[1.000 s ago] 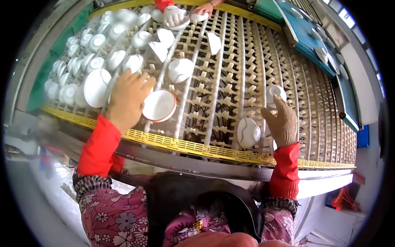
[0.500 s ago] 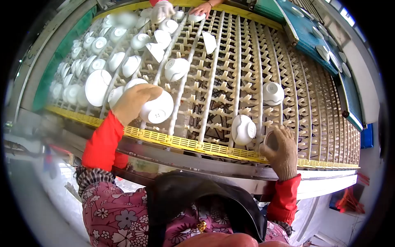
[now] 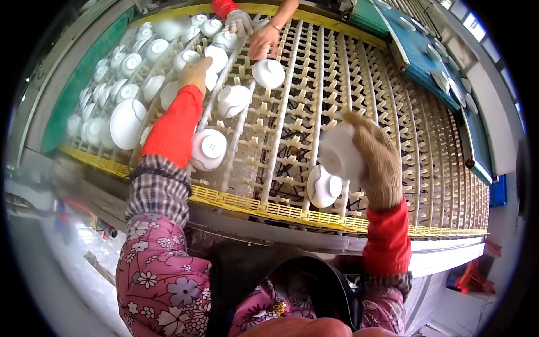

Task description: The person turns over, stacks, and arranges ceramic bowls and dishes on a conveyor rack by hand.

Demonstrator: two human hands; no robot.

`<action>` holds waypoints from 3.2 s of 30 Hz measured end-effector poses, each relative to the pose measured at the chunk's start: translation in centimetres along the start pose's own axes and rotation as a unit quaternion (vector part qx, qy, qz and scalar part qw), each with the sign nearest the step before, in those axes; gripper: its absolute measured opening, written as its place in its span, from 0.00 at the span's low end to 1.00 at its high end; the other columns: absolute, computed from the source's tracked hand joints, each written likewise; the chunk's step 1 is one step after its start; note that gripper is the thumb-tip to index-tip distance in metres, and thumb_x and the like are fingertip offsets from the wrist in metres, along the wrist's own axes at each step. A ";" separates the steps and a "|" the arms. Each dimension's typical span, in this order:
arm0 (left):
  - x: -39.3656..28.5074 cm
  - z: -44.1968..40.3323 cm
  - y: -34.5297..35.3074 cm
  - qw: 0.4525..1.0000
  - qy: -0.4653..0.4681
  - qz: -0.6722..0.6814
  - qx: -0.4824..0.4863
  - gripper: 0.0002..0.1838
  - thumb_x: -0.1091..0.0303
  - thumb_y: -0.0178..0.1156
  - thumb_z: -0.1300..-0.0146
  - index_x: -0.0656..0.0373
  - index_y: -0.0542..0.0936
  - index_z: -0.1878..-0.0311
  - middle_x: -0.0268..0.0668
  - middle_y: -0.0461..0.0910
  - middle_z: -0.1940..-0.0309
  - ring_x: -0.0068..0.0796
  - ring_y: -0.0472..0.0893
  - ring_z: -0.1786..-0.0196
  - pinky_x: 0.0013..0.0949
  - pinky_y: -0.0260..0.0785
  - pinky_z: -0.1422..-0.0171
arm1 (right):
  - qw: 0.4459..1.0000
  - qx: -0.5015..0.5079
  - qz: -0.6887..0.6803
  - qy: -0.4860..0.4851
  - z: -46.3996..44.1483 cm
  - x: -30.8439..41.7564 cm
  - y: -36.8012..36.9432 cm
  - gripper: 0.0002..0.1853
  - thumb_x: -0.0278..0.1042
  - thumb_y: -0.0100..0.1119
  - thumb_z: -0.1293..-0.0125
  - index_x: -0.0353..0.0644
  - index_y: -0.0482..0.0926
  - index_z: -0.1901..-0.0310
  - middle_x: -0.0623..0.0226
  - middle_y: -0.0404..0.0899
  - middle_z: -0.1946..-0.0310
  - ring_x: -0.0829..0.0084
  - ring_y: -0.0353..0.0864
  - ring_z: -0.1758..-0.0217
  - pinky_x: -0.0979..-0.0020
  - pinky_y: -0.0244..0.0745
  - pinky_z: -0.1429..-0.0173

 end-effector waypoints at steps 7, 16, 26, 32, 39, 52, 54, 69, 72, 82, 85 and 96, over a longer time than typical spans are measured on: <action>2.9 -1.7 -4.6 0.971 0.135 -0.176 0.090 0.33 0.39 0.69 0.23 0.59 0.92 0.32 0.60 0.92 0.37 0.58 0.88 0.29 0.51 0.75 0.24 | 0.978 -0.042 -0.160 0.127 -0.2 -3.4 2.2 0.21 0.26 0.68 0.15 0.28 0.85 0.27 0.45 0.88 0.30 0.59 0.94 0.31 0.65 0.91 0.25; -13.5 7.5 -7.2 0.862 0.211 -0.459 0.043 0.38 0.47 0.78 0.28 0.56 0.82 0.21 0.53 0.93 0.44 0.58 0.91 0.41 0.59 0.79 0.30 | 0.959 -0.104 -0.135 0.227 6.9 -9.9 -4.3 0.26 0.38 0.73 0.16 0.25 0.85 0.27 0.53 0.92 0.37 0.62 0.95 0.35 0.61 0.92 0.29; -9.4 4.9 4.6 0.809 0.151 -0.537 0.184 0.41 0.24 0.62 0.21 0.51 0.90 0.25 0.46 0.86 0.27 0.53 0.83 0.21 0.50 0.68 0.14 | 0.985 0.076 0.116 0.103 8.4 -12.1 -2.2 0.28 0.31 0.71 0.16 0.31 0.82 0.20 0.59 0.93 0.43 0.75 0.90 0.42 0.69 0.86 0.35; -9.8 9.4 3.6 0.749 0.260 -0.586 0.170 0.20 0.56 0.54 0.11 0.46 0.94 0.34 0.29 0.93 0.42 0.33 0.86 0.31 0.51 0.66 0.22 | 0.957 0.161 0.183 0.156 7.0 -6.6 -1.7 0.28 0.36 0.70 0.21 0.34 0.83 0.24 0.55 0.91 0.50 0.67 0.92 0.47 0.63 0.85 0.39; -3.7 13.8 -0.8 0.743 0.375 -0.541 0.124 0.16 0.63 0.54 0.13 0.57 0.89 0.40 0.40 0.91 0.45 0.42 0.88 0.36 0.66 0.63 0.16 | 0.966 0.200 0.142 0.078 7.4 -6.4 -0.8 0.29 0.41 0.76 0.25 0.41 0.86 0.26 0.47 0.92 0.43 0.44 0.92 0.39 0.50 0.86 0.35; -28.5 36.5 5.4 0.855 0.463 -0.129 0.195 0.37 0.31 0.65 0.19 0.63 0.89 0.39 0.46 0.90 0.52 0.48 0.85 0.45 0.51 0.76 0.32 | 0.943 0.259 0.210 0.024 7.3 -9.2 -0.3 0.25 0.47 0.72 0.23 0.44 0.88 0.31 0.49 0.91 0.40 0.44 0.91 0.36 0.47 0.85 0.32; -31.3 39.0 7.7 0.850 0.438 -0.120 0.268 0.26 0.43 0.72 0.23 0.62 0.88 0.49 0.48 0.88 0.55 0.56 0.85 0.46 0.55 0.78 0.39 | 0.953 0.213 0.203 -0.079 7.2 -9.2 -0.3 0.24 0.48 0.73 0.24 0.43 0.88 0.34 0.50 0.91 0.40 0.44 0.90 0.36 0.46 0.85 0.32; -27.4 38.2 16.0 0.883 0.350 -0.157 0.271 0.32 0.40 0.72 0.25 0.61 0.88 0.36 0.54 0.93 0.46 0.59 0.90 0.36 0.56 0.83 0.32 | 0.960 0.230 0.154 -0.031 7.9 -8.2 -1.7 0.15 0.45 0.69 0.15 0.49 0.90 0.36 0.64 0.93 0.50 0.67 0.92 0.49 0.62 0.86 0.40; -27.8 38.0 16.1 0.883 0.302 -0.197 0.300 0.34 0.37 0.72 0.24 0.61 0.88 0.36 0.55 0.93 0.45 0.60 0.91 0.38 0.57 0.83 0.33 | 0.966 0.239 0.098 0.006 8.3 -9.0 -2.3 0.12 0.39 0.68 0.17 0.48 0.91 0.39 0.72 0.89 0.58 0.77 0.85 0.56 0.66 0.84 0.46; -29.0 37.7 15.2 0.872 0.247 -0.218 0.361 0.31 0.40 0.72 0.24 0.63 0.88 0.39 0.58 0.93 0.46 0.60 0.92 0.38 0.58 0.83 0.32 | 0.962 0.253 0.055 0.082 10.4 -10.7 -3.5 0.18 0.44 0.68 0.14 0.47 0.91 0.31 0.67 0.91 0.53 0.76 0.87 0.49 0.65 0.84 0.40; -28.4 38.1 15.6 0.881 0.246 -0.214 0.342 0.29 0.44 0.72 0.24 0.61 0.89 0.38 0.57 0.94 0.46 0.59 0.93 0.40 0.58 0.83 0.32 | 0.960 0.264 0.084 0.048 10.6 -10.1 -3.9 0.21 0.45 0.66 0.15 0.42 0.89 0.30 0.53 0.93 0.49 0.60 0.93 0.46 0.56 0.85 0.37; -29.0 37.2 16.0 0.885 0.222 -0.243 0.329 0.31 0.35 0.69 0.23 0.57 0.89 0.42 0.50 0.94 0.51 0.58 0.93 0.43 0.60 0.82 0.35 | 0.957 0.279 0.078 -0.021 10.8 -8.6 -4.3 0.14 0.43 0.62 0.15 0.40 0.84 0.44 0.53 0.83 0.61 0.52 0.88 0.55 0.50 0.82 0.45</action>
Point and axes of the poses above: each hand's wrist, its own z-axis away from the middle knuckle, its own y-axis out of the palm, x = y × z, the point moved 7 cm from there along -z, towards the middle knuckle
